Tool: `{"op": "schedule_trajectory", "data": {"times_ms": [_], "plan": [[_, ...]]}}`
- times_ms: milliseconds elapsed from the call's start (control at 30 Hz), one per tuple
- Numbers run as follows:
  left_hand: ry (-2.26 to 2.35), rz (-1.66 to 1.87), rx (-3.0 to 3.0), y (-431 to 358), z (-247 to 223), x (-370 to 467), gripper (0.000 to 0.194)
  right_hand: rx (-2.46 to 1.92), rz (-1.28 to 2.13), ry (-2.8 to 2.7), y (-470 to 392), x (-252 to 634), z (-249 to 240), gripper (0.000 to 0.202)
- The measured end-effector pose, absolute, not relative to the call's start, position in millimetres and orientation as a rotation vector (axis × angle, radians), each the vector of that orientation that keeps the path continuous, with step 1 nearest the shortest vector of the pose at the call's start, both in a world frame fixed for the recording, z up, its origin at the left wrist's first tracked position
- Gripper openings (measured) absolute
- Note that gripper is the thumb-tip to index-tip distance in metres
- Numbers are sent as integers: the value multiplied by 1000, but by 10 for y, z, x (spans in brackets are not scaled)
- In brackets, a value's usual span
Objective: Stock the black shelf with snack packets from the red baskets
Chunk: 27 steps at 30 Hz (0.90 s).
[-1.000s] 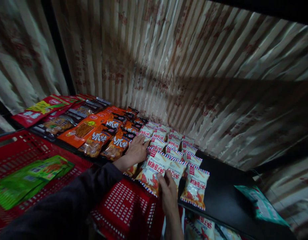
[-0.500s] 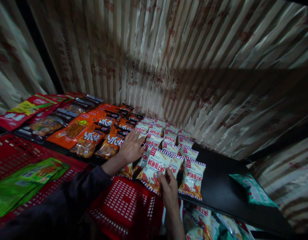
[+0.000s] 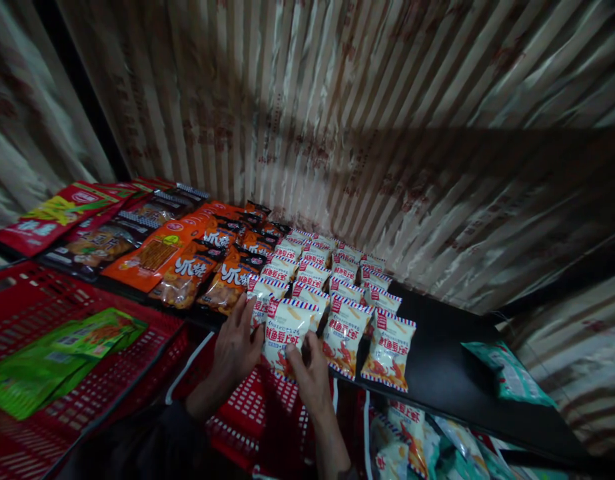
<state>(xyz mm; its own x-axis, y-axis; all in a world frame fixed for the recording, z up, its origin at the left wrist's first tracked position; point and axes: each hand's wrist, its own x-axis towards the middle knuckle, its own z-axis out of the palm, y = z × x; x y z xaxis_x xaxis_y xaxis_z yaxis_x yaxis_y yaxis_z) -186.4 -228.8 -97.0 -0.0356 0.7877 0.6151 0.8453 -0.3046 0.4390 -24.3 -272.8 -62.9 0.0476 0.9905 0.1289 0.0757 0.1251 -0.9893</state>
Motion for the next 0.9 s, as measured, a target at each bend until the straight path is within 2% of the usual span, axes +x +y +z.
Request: {"op": "schedule_trajectory", "data": {"times_ms": [200,433,500,900], "plan": [[-1789,-1391,-2194,-2209,-1084,-1924,46,-1263,917,-1289,-2706,-253,-752,39],[-1788,-1405,-2183,-2192,-1095,-1918,47,-1470,183,-1342,-2778,-104,-989,50],[-1789,-1400,-2174,-2191,-1086,-1902,47,-1457,84,-1406,-2782,-101,-1017,51],[-1651,-1431,-2131,-2190,-1072,-1839,53,-1472,342,-1408,-2783,-143,-1101,62]]}}
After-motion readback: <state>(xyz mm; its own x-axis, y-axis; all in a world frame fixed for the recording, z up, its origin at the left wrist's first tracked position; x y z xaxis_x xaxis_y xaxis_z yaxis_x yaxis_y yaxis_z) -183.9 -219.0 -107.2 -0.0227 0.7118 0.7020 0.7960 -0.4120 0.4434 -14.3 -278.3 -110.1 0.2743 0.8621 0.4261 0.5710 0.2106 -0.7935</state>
